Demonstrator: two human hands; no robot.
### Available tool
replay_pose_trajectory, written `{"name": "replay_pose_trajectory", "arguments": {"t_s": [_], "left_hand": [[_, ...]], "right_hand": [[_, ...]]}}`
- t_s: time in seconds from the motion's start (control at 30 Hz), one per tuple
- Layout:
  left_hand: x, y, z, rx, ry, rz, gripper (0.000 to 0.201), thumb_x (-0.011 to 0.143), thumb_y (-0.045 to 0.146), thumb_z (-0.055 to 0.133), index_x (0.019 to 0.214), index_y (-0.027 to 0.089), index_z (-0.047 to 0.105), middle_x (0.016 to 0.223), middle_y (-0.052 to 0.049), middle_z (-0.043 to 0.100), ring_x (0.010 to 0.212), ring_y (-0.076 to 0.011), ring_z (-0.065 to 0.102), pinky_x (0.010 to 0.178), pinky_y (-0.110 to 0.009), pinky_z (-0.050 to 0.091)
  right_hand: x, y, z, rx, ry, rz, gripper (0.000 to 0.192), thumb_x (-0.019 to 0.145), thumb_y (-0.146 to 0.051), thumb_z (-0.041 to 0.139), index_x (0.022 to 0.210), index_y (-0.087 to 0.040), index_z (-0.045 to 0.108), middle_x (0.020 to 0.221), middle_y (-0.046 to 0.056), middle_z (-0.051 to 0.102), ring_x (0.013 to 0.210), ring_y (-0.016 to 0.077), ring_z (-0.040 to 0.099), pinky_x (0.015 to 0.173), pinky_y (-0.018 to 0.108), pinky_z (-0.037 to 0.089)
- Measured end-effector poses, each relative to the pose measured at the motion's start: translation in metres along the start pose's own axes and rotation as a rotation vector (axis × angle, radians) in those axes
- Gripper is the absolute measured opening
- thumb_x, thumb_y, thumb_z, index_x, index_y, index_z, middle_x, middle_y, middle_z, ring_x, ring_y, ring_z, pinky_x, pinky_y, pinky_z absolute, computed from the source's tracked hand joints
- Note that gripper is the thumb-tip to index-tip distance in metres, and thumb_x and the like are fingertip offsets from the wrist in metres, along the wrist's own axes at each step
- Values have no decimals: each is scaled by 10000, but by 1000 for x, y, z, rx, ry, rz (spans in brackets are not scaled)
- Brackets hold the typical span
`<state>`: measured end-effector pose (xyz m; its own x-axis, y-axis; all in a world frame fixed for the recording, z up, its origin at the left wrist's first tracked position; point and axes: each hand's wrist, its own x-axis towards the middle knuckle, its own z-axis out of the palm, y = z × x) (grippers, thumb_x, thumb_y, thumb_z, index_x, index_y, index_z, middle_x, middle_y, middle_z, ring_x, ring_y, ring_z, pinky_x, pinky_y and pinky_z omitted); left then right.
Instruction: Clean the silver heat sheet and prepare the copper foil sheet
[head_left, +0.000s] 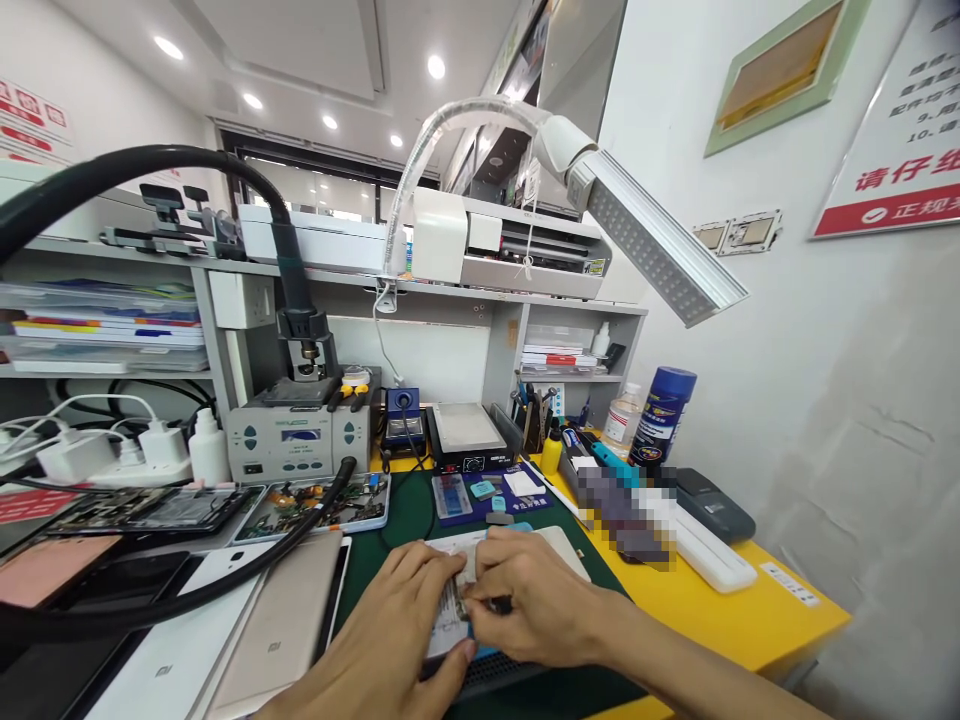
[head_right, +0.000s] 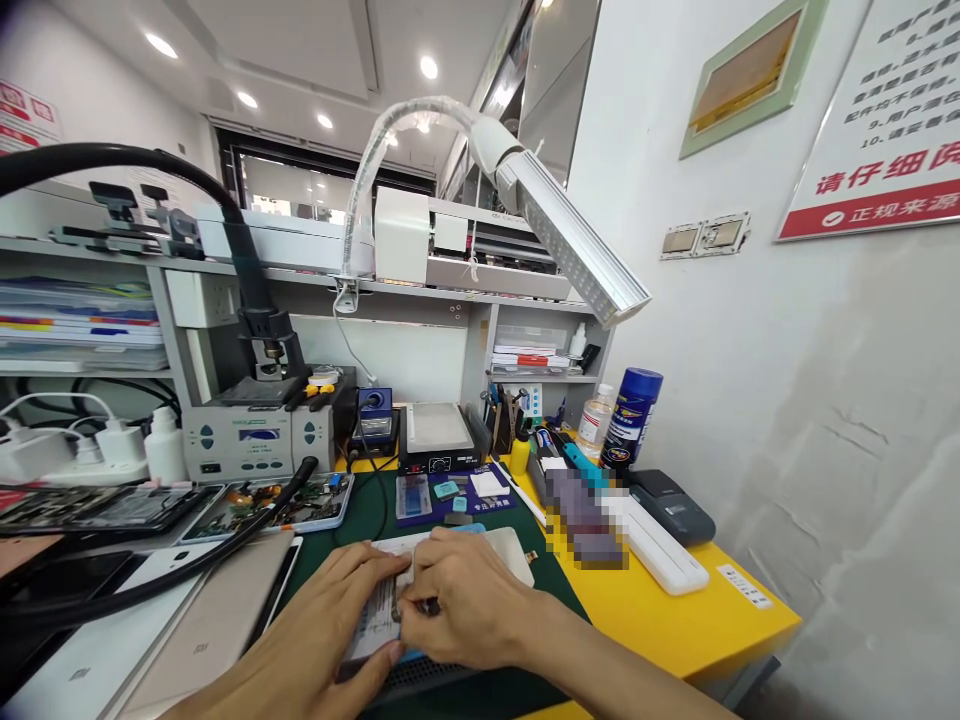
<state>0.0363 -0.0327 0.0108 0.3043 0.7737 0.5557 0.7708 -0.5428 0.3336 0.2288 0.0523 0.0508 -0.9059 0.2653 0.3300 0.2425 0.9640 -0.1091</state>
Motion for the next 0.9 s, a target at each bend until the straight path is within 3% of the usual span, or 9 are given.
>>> {"name": "replay_pose_trajectory", "arguments": {"t_s": [0.2, 0.4, 0.53, 0.7, 0.9], "left_hand": [[-1, 5, -2, -27, 25, -50, 509, 772, 209, 605, 1273, 213, 512, 1185, -104, 619, 1138, -274, 559, 1010, -444, 486], [2, 1, -3, -29, -47, -7, 493, 771, 201, 606, 1253, 214, 503, 1167, -96, 621, 1119, -266, 566, 991, -430, 499], [1, 0, -2, -21, -17, -21, 532, 748, 188, 605, 1268, 210, 495, 1171, -99, 622, 1125, -272, 565, 1002, -446, 488], [0, -4, -2, 7, -51, 24, 521, 789, 237, 626, 1286, 226, 471, 1216, -103, 613, 1150, -280, 563, 1006, -448, 497], [-2, 5, -1, 31, 80, -26, 530, 771, 216, 627, 1284, 253, 498, 1186, -78, 631, 1155, -266, 571, 1012, -414, 490]], "right_hand": [[-1, 4, 1, 29, -22, -17, 241, 769, -155, 642, 562, -195, 527, 616, -46, 515, 595, 115, 439, 653, 259, 380], [3, 4, 5, 77, 2, -2, 241, 758, -146, 618, 557, -193, 495, 630, -40, 517, 602, 117, 420, 659, 261, 368], [1, 3, 5, 160, -2, -4, 261, 719, -152, 639, 552, -194, 443, 605, -58, 479, 610, 107, 433, 681, 241, 362], [4, 1, 7, 239, 61, 94, 250, 770, -126, 552, 563, -191, 430, 633, -33, 454, 609, 124, 371, 675, 299, 315], [-5, -7, 1, 534, 77, 272, 281, 707, -140, 610, 512, -190, 414, 613, -34, 440, 630, 130, 411, 650, 287, 324]]}}
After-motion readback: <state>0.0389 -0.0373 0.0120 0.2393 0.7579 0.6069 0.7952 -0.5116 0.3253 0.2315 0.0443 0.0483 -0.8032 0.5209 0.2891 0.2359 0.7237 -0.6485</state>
